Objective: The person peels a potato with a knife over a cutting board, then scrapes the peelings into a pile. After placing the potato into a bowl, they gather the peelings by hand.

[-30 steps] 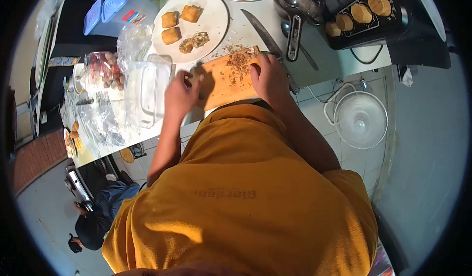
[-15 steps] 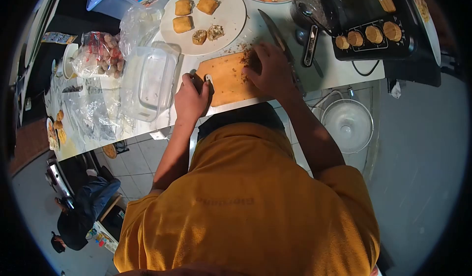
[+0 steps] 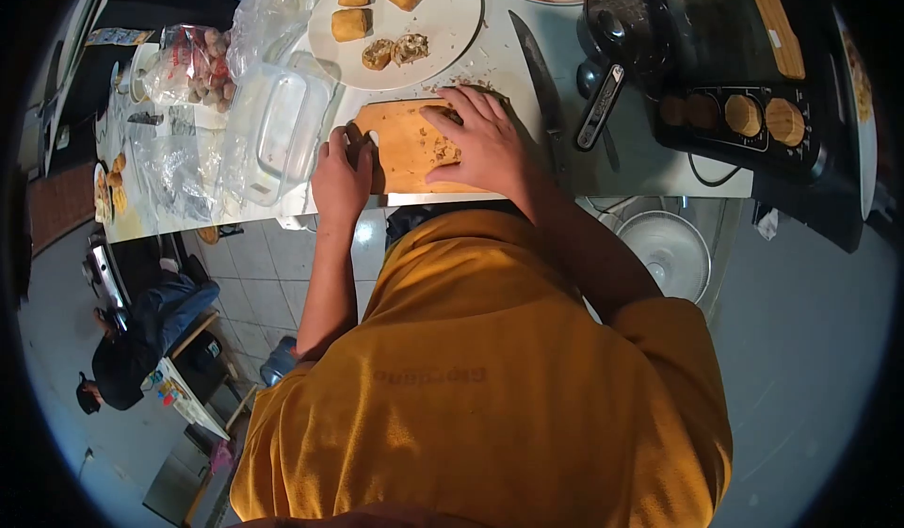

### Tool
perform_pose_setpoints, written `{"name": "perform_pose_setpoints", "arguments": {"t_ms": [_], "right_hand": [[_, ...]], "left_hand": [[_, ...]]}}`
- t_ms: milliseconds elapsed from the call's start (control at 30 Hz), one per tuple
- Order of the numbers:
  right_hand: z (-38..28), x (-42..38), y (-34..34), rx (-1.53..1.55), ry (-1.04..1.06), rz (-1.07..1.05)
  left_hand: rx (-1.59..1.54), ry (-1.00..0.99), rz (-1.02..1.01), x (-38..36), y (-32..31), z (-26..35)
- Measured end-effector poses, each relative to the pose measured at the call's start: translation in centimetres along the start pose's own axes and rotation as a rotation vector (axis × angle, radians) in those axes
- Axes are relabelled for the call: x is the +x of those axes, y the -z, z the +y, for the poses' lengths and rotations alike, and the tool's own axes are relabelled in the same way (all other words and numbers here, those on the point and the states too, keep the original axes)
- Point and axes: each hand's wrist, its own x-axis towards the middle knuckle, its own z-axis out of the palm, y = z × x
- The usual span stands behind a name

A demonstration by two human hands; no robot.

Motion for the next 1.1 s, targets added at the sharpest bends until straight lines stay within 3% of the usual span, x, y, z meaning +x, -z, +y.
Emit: {"name": "perform_pose_setpoints", "arguments": {"t_ms": [200, 367, 667, 967, 1067, 1100], "right_hand": [[2.0, 1.2, -1.2, 0.052, 0.037, 0.013], [3.0, 1.6, -2.7, 0.075, 0.064, 0.262], [3.2, 2.1, -1.8, -0.088, 0.094, 0.306], [5.2, 3.3, -3.4, -0.262, -0.053, 0.336], [5.5, 3.7, -2.5, -0.163, -0.158, 0.392], [5.4, 3.8, -2.3, -0.163, -0.159, 0.393]], "left_hand": [[-0.052, -0.077, 0.091, 0.0, -0.6, -0.9], [-0.07, -0.099, 0.103, -0.3, -0.3, -0.9], [-0.069, -0.117, 0.088, -0.2, -0.6, -1.7], [-0.041, -0.115, 0.071, -0.1, -0.3, -1.6], [-0.055, -0.165, 0.128, -0.2, -0.6, -1.4], [-0.073, -0.254, 0.229, -0.1, -0.7, -1.2]]}}
